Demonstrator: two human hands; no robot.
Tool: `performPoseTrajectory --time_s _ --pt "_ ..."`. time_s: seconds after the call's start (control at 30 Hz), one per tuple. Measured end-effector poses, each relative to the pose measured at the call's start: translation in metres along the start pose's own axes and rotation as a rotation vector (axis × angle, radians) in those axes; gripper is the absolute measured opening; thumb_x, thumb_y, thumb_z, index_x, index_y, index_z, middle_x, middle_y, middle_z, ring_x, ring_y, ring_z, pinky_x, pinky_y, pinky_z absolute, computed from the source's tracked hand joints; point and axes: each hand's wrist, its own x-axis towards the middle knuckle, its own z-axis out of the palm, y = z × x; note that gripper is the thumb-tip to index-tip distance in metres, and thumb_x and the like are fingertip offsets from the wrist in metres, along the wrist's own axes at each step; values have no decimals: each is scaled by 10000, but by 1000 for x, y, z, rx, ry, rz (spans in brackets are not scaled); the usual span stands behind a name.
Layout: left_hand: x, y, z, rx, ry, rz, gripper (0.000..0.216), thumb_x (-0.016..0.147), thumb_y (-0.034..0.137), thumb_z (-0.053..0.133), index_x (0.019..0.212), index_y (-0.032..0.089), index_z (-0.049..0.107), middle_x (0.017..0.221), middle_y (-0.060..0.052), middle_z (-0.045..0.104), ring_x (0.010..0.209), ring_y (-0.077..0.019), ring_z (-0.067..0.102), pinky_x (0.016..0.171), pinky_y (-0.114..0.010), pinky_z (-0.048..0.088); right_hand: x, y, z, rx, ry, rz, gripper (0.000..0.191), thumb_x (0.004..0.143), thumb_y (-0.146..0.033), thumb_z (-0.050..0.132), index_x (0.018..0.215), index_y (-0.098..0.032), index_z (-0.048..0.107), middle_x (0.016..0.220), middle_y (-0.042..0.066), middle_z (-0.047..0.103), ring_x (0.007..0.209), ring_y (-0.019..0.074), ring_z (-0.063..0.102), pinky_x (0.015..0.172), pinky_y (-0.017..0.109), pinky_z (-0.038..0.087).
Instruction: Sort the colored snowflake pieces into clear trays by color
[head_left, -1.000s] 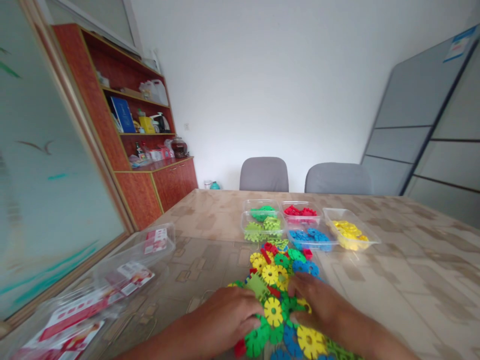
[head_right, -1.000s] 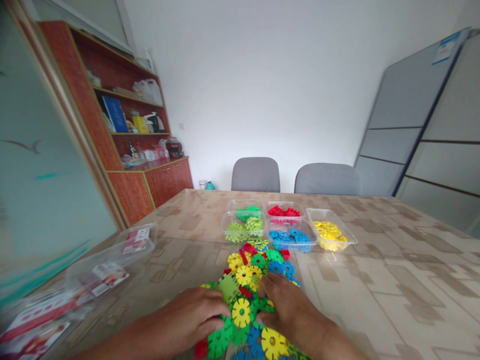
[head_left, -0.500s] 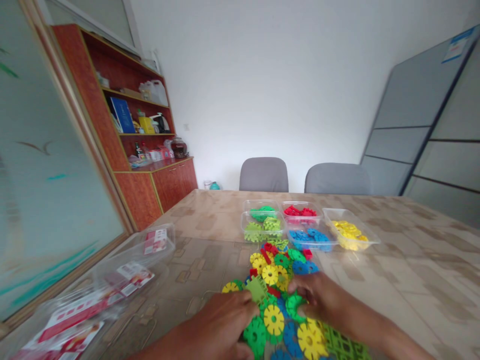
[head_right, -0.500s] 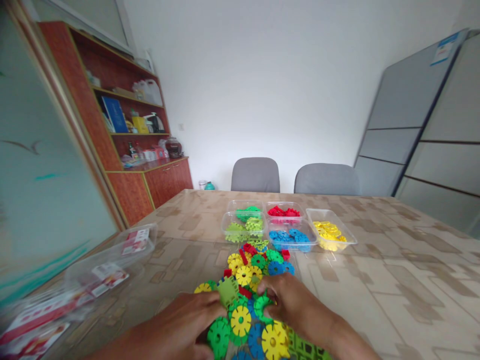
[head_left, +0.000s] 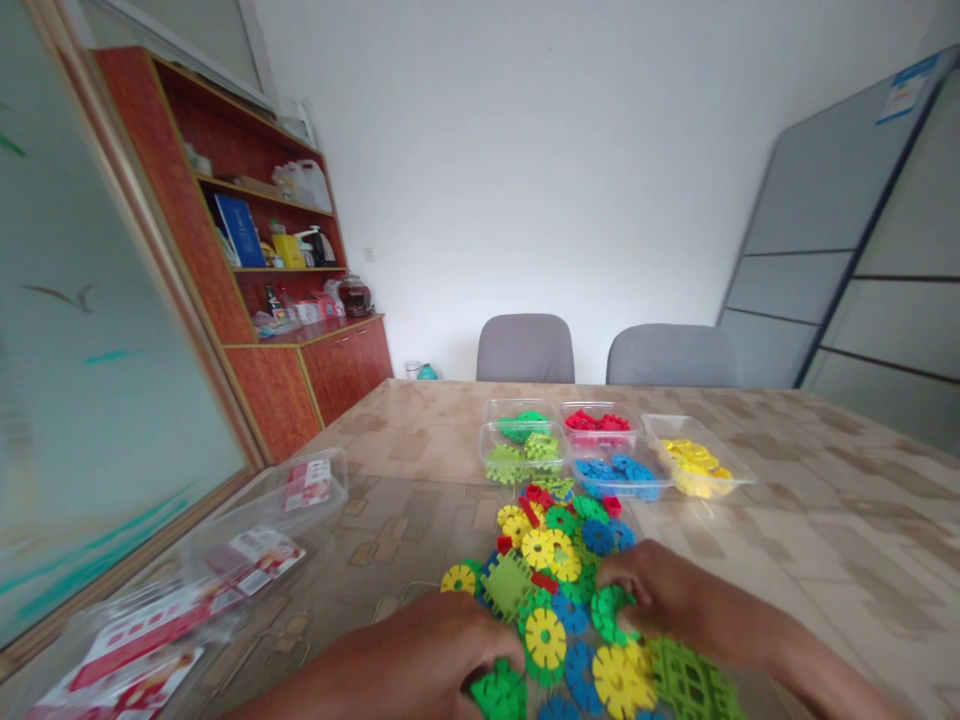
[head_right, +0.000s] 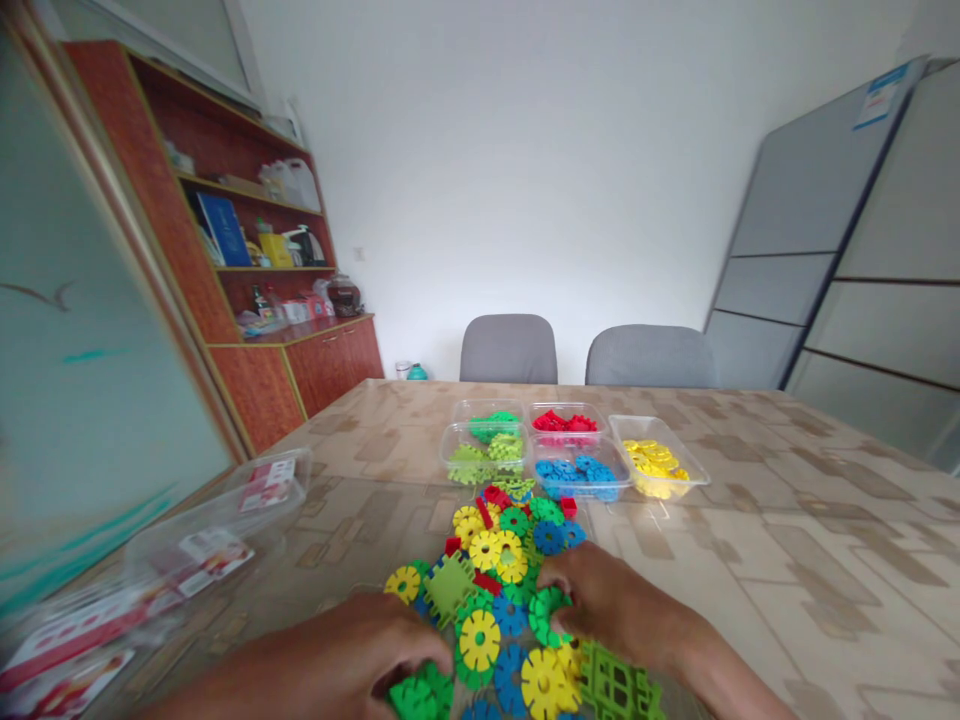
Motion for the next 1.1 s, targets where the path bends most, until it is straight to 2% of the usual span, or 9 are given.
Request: performPoseTrajectory --time_s 0.07,0.2,0.37,0.53,0.73,0.87,1.0,1.1 --pt "-1 2 2 2 -3 -30 317 691 207 765 975 282 648 875 33 679 790 -192 642 584 -218 356 -4 -3 2 -53 14 59 291 709 -119 614 973 -228 667 887 31 665 798 210 605 659 288 432" --pt "-1 7 2 -47 2 -65 399 699 219 777 1054 260 599 1036 -5 654 954 -229 615 756 -247 416 -5 -2 8 -111 51 45 264 671 -99 629 909 -212 635 937 47 657 842 230 593 701 311 438" --pt "0 8 2 -80 -40 -30 261 777 233 722 996 220 579 1070 -22 613 991 -225 580 824 -258 430 -3 -3 11 -17 -11 31 299 651 -97 662 924 -204 608 991 48 643 897 233 582 747 319 437" --pt "1 6 10 -98 -8 -74 468 702 148 772 1102 237 547 1160 -22 577 1071 -242 541 897 -279 397 -3 -4 10 5 -19 70 336 637 -94 657 949 -212 612 963 40 644 866 227 577 719 318 431" --pt "0 12 4 -146 -20 -136 403 694 132 762 1009 241 536 1130 0 572 1046 -231 530 838 -260 370 -5 -11 5 45 -22 32 353 585 -33 642 886 -209 586 941 19 615 870 206 552 714 297 416" --pt "2 10 5 -193 5 -173 371 689 145 738 976 260 532 1029 35 584 963 -199 539 743 -230 346 -1 -15 5 157 -18 -14 288 638 -34 619 861 -216 602 853 -10 595 803 170 539 666 259 403" --pt "11 0 15 -258 142 -163 325 696 126 675 960 259 542 950 50 578 874 -160 524 707 -212 334 12 -10 10 324 56 -108 204 696 -60 597 845 -199 603 752 -31 573 680 128 493 583 230 361" --pt "18 -6 21 -277 234 -180 292 695 109 615 949 241 561 895 46 583 823 -151 516 692 -213 340 19 -3 16 342 140 -119 170 721 -65 561 824 -190 615 673 -41 550 600 113 452 532 225 323"
